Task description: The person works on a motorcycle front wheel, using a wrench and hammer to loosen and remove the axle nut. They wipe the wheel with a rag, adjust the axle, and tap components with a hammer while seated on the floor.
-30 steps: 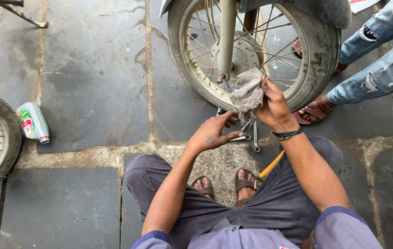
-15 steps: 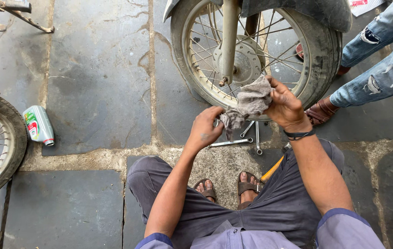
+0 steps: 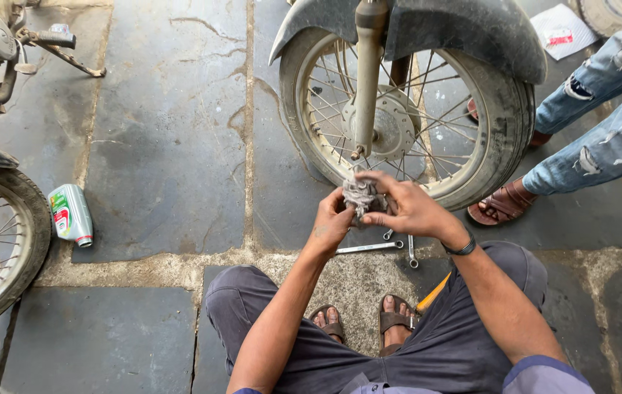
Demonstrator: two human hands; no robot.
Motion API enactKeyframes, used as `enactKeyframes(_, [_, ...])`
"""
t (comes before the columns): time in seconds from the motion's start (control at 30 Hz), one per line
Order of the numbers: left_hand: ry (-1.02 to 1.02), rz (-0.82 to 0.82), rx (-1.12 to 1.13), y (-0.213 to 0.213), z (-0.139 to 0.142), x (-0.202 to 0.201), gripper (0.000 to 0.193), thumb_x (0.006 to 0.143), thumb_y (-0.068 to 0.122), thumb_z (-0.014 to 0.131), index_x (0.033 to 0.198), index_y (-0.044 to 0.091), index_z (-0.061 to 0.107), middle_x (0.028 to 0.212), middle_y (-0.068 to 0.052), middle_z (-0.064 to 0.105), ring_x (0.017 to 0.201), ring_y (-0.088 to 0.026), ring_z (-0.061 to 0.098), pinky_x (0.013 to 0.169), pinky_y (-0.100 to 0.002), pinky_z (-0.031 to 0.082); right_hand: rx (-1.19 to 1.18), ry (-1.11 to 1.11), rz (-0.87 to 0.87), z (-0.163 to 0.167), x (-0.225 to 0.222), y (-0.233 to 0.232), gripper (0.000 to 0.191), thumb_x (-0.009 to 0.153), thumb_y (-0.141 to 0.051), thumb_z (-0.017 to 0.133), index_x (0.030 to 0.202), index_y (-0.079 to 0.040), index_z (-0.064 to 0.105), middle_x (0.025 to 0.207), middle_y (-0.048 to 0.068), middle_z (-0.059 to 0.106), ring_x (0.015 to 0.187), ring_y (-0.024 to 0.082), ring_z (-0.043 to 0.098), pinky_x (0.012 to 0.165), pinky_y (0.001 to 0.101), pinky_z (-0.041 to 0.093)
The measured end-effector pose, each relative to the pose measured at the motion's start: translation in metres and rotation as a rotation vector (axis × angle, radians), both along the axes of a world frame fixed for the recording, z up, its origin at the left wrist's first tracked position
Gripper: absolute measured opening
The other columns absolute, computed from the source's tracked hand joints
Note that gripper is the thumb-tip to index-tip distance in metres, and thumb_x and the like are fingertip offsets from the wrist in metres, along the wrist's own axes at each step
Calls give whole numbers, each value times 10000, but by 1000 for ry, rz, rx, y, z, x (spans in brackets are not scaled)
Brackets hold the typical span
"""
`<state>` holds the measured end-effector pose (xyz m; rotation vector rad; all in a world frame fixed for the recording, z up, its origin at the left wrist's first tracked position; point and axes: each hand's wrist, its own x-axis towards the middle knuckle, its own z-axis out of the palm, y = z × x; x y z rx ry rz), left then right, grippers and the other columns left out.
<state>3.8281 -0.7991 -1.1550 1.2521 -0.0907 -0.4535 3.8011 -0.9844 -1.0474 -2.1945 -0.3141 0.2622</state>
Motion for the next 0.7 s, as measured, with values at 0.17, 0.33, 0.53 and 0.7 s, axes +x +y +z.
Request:
enactKeyframes(0.17, [65,59,-73,1,-21,2,279,928,-79,546,1110,-16,746,916,-27,733,711,-48,597,583,-216,450,-1,-5,44,3,1,5,747,809,-279,814,1475,-215,480,951,12,790,450,75,466,451,270,393])
enactKeyframes(0.33, [150,50,-73,6,-27,5,247,936,-50,537,1029,8,758,817,-22,733,604,-47,572,501,-216,397,67,-200,127,-6,2,5,703,881,-236,787,1517,-194,490,1074,80,771,703,108,634,621,299,520])
enactKeyframes(0.53, [299,67,-154,6,-32,13,279,948,-50,455,1015,-2,721,851,-67,742,624,-86,646,544,-242,508,-81,-15,31,-2,3,7,705,817,-270,793,1465,-242,517,1114,73,769,603,227,662,619,362,553])
enactKeyframes(0.7, [356,100,-228,9,-30,18,253,1001,-1,438,1076,4,680,880,-81,738,678,-128,697,613,-296,596,-31,-459,100,8,0,11,575,898,-253,775,1440,-205,588,1247,94,725,875,224,703,742,330,572])
